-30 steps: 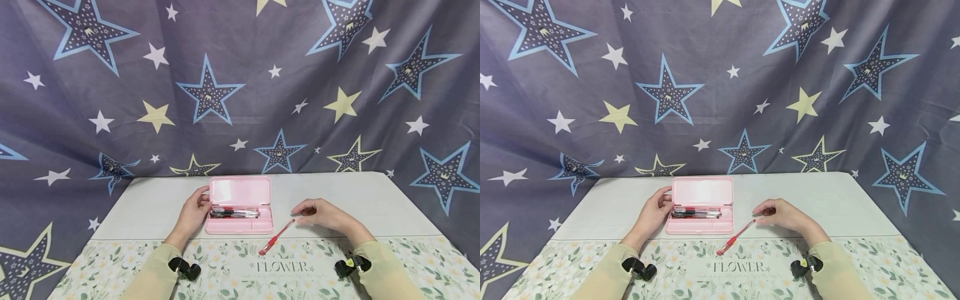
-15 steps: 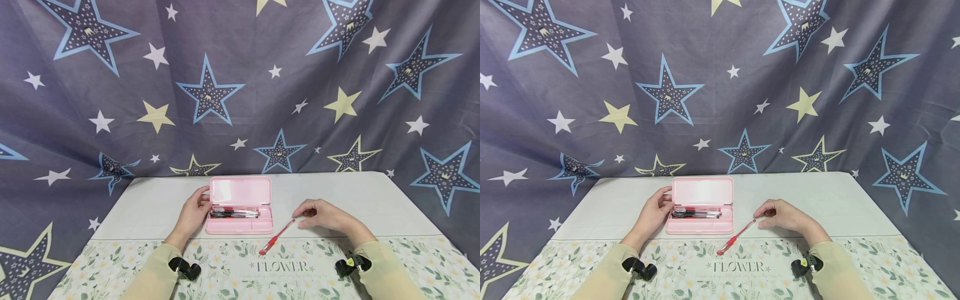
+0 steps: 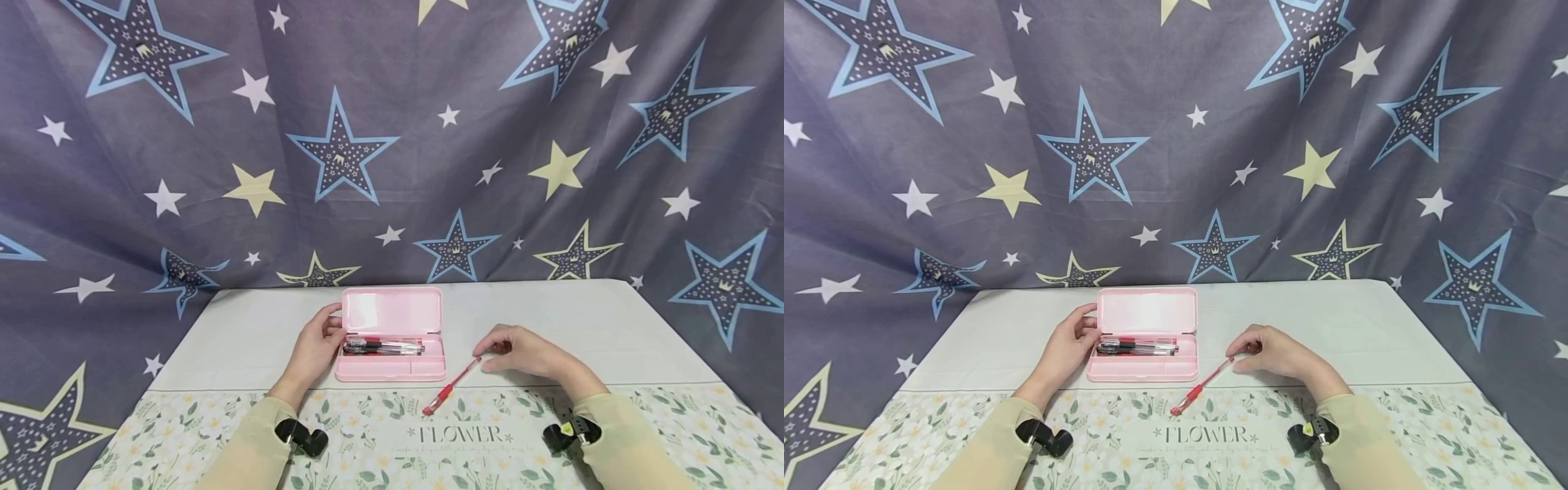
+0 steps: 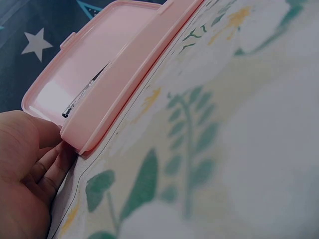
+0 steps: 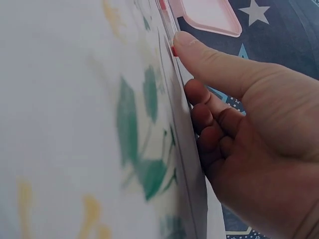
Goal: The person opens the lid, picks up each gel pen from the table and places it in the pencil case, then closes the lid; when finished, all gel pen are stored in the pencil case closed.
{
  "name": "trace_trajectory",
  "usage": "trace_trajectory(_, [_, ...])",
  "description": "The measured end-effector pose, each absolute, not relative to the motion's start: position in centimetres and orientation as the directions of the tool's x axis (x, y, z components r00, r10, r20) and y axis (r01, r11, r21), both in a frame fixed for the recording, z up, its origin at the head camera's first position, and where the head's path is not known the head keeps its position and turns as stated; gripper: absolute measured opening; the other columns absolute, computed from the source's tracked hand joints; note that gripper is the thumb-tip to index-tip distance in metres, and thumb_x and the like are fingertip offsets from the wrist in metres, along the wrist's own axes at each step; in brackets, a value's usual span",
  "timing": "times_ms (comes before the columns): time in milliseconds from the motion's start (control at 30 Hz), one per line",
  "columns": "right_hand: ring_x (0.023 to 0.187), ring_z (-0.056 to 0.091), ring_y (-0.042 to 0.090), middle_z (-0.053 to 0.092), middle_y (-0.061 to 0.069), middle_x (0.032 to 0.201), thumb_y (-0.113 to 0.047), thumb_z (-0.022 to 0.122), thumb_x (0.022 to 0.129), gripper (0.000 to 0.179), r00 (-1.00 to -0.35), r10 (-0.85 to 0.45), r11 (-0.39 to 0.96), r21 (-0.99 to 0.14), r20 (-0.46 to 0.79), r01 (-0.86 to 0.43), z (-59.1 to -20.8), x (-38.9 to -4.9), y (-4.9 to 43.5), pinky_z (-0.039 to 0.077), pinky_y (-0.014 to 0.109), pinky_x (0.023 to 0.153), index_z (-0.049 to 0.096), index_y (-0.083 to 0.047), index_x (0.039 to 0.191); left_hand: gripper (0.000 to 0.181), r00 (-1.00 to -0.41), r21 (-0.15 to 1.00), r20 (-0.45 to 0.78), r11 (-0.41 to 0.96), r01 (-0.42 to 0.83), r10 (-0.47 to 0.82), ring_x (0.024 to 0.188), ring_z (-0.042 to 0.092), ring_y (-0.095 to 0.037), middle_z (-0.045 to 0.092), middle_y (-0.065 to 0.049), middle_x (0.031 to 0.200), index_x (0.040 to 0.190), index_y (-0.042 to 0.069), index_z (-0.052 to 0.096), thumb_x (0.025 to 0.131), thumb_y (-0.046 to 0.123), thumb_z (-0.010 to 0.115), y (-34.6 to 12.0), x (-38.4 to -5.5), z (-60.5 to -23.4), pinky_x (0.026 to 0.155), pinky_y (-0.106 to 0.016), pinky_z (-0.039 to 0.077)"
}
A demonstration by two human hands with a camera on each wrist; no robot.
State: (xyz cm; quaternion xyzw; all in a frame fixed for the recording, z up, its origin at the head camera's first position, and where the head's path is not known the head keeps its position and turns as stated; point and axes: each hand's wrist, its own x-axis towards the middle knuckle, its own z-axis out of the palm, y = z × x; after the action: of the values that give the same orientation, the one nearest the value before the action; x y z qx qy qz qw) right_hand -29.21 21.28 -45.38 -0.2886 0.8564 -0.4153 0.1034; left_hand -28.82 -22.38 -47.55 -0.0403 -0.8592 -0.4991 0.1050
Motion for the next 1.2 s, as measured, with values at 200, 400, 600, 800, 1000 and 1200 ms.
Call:
trace_trajectory(200, [0.095, 0.058, 0.02, 0.071, 0.005, 0.106, -0.015, 0.089, 0.095, 0.017, -0.815, -0.574, 0.496, -0.761, 0.074, -0.419, -45.2, -28.95, 20.84, 0.049, 0.028, 0.085, 0.085, -0.009, 0.111, 0.054, -0.974, 0.849, 0.224, 0.498, 0.178, -0.034, 0.099, 0.073, -0.02, 0.077, -0.012, 0.116, 0.158, 0.007, 0.056, 0.106, -0.001, 0.068, -22.41, -28.95, -47.52, 0.096, -0.039, 0.056])
trace_trajectory(400, [0.094, 0.057, 0.021, 0.069, 0.004, 0.103, -0.014, 0.09, 0.093, 0.011, -0.824, -0.563, 0.511, -0.754, 0.068, -0.412, -45.1, -28.83, 20.58, 0.048, 0.03, 0.085, 0.083, -0.013, 0.102, 0.054, -0.975, 0.849, 0.221, 0.498, 0.174, -0.036, 0.098, 0.072, -0.019, 0.077, -0.012, 0.115, 0.158, 0.006, 0.056, 0.105, -0.001, 0.068, -22.39, -28.99, -47.49, 0.095, -0.037, 0.055])
trace_trajectory(600, [0.093, 0.053, 0.023, 0.066, 0.002, 0.101, -0.015, 0.091, 0.093, 0.011, -0.829, -0.557, 0.536, -0.744, 0.041, -0.398, -45.04, -28.83, 20.43, 0.047, 0.031, 0.084, 0.082, -0.016, 0.098, 0.054, -0.975, 0.853, 0.219, 0.492, 0.172, -0.038, 0.098, 0.072, -0.019, 0.077, -0.012, 0.116, 0.158, 0.007, 0.056, 0.105, -0.001, 0.068, -22.38, -28.95, -47.52, 0.094, -0.035, 0.055])
trace_trajectory(800, [0.094, 0.053, 0.024, 0.065, 0.003, 0.101, -0.015, 0.09, 0.093, 0.01, -0.821, -0.569, 0.531, -0.746, 0.038, -0.402, -45.02, -28.82, 20.43, 0.047, 0.032, 0.086, 0.081, -0.016, 0.096, 0.054, -0.976, 0.85, 0.216, 0.499, 0.169, -0.038, 0.099, 0.072, -0.02, 0.077, -0.011, 0.116, 0.159, 0.007, 0.055, 0.106, 0.0, 0.067, -22.41, -28.91, -47.57, 0.096, -0.039, 0.055])
trace_trajectory(1000, [0.094, 0.053, 0.023, 0.064, 0.002, 0.101, -0.016, 0.09, 0.093, 0.01, -0.816, -0.577, 0.524, -0.748, 0.039, -0.407, -45.19, -28.93, 20.56, 0.046, 0.032, 0.086, 0.081, -0.017, 0.094, 0.055, -0.975, 0.851, 0.221, 0.494, 0.176, -0.033, 0.101, 0.073, -0.021, 0.077, -0.011, 0.117, 0.159, 0.008, 0.055, 0.106, 0.0, 0.068, -22.43, -28.97, -47.64, 0.096, -0.039, 0.056])
trace_trajectory(1200, [0.096, 0.057, 0.021, 0.068, 0.002, 0.101, -0.017, 0.09, 0.094, 0.009, -0.803, -0.594, 0.502, -0.757, 0.051, -0.419, -45.28, -28.96, 20.93, 0.049, 0.032, 0.089, 0.081, -0.016, 0.095, 0.055, -0.975, 0.853, 0.218, 0.493, 0.173, -0.036, 0.102, 0.074, -0.022, 0.077, -0.011, 0.117, 0.159, 0.009, 0.055, 0.107, 0.0, 0.068, -22.4, -28.89, -47.65, 0.094, -0.037, 0.056])
